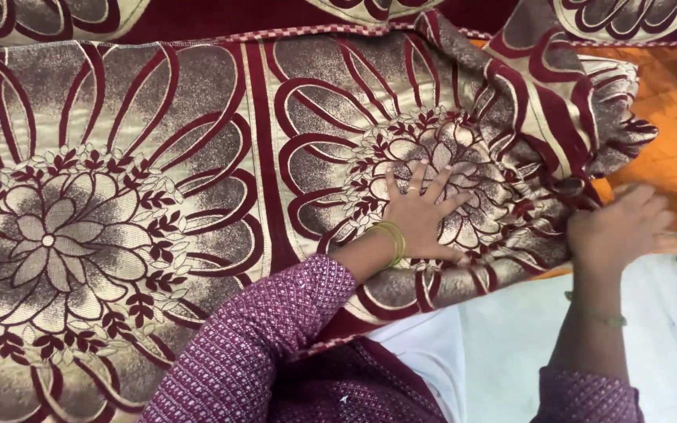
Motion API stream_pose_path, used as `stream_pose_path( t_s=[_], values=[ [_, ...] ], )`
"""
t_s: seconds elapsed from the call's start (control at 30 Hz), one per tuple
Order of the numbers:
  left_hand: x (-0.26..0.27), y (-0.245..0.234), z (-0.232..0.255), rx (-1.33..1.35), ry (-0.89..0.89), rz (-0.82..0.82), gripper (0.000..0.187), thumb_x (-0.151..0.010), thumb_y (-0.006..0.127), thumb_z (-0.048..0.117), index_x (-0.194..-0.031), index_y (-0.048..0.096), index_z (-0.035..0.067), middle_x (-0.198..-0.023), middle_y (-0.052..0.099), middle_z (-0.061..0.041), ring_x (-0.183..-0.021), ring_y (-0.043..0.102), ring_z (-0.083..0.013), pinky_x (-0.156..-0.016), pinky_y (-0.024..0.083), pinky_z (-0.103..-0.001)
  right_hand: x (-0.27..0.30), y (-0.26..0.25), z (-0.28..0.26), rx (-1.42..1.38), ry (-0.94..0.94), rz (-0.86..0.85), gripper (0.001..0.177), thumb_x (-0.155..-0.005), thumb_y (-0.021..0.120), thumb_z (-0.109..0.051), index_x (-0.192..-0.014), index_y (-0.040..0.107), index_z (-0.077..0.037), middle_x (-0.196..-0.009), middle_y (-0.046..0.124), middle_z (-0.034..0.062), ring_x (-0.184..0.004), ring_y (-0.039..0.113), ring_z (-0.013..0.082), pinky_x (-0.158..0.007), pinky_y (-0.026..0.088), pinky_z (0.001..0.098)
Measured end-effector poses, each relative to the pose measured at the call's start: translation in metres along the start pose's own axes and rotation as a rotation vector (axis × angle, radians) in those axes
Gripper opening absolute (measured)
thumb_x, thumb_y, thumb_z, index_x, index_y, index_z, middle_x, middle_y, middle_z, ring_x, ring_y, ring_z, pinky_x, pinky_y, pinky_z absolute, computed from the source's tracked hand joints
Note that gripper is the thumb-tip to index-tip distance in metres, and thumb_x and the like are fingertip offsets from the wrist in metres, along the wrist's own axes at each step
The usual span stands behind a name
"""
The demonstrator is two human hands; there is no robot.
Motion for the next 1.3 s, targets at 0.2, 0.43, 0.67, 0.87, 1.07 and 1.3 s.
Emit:
stream_pose_path(
  t_s=[0.2,0.43,0.67,0.87,1.07,1.3],
  values=[
    [0.009,0.007,0.003,-0.131,0.295,0.069,0.109,-0.067,0.046,0.097,-0.157,0.026,0.038,-0.168,0.009,-0.013,-0.154,0.002,-0.0434,-0.113,0.002,-0.078,0.014,0.022,-0.081,-0.144,-0.518,-0.588,0.06,-0.094,0.055,-0.053,-0.143,0.055,-0.017,-0.144,0.055,0.0124,-0.135,0.047,0.0281,-0.113,0.032,0.048],
    [0.042,0.003,0.0,-0.14,0.313,0.024,0.117,-0.062,0.056,0.095,-0.158,0.019,0.038,-0.168,-0.001,-0.013,-0.152,-0.002,-0.0417,-0.114,0.003,-0.073,0.001,0.078,-0.038,0.251,-0.43,-0.494,0.089,-0.098,0.035,-0.072,-0.158,0.032,-0.006,-0.157,0.036,0.0245,-0.145,0.031,0.0395,-0.116,0.019,0.0612],
    [0.122,-0.001,-0.063,-0.115,0.027,-0.127,0.13,-0.06,0.064,0.09,-0.16,0.005,0.031,-0.165,-0.007,-0.015,-0.151,-0.005,-0.0424,-0.11,0.001,-0.075,0.064,0.049,-0.129,0.092,-0.737,-0.792,0.089,-0.089,0.042,-0.068,-0.16,0.017,-0.019,-0.162,0.01,0.0286,-0.147,0.005,0.0494,-0.114,0.008,0.065],
    [0.218,-0.017,-0.106,-0.238,-0.207,-0.305,0.127,-0.061,0.061,0.092,-0.158,0.007,0.031,-0.168,0.0,-0.007,-0.152,0.0,-0.0342,-0.115,0.002,-0.071,0.079,0.024,-0.187,-0.051,-0.834,-0.806,0.101,-0.087,0.037,-0.074,-0.158,0.004,-0.011,-0.159,-0.005,0.0316,-0.146,-0.005,0.0476,-0.106,0.001,0.072],
    [0.305,-0.015,-0.142,-0.168,-0.513,-0.162,0.128,-0.057,0.064,0.09,-0.161,0.012,0.037,-0.171,0.005,-0.005,-0.15,0.004,-0.0337,-0.111,0.003,-0.072,0.147,-0.012,-0.256,0.395,-1.328,-1.173,0.092,-0.09,0.028,-0.077,-0.161,-0.003,-0.026,-0.169,-0.012,0.0138,-0.154,-0.009,0.0376,-0.119,-0.001,0.0702],
    [0.429,0.04,-0.243,-0.205,-0.945,0.509,0.097,-0.076,0.05,0.08,-0.155,0.036,0.024,-0.166,0.024,-0.016,-0.15,0.021,-0.0414,-0.115,0.008,-0.07,0.213,-0.002,-0.316,-0.139,-1.26,-1.04,0.097,-0.091,0.036,-0.074,-0.16,-0.005,-0.021,-0.157,-0.019,0.0393,-0.145,-0.017,0.0534,-0.114,-0.001,0.0677]
  ],
)
Point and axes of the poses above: each hand's wrist, its own x-axis away from the middle knuckle, its own y-axis out of the palm, z = x × y, the point moved 1 cm from there along -x, towards the middle knuckle
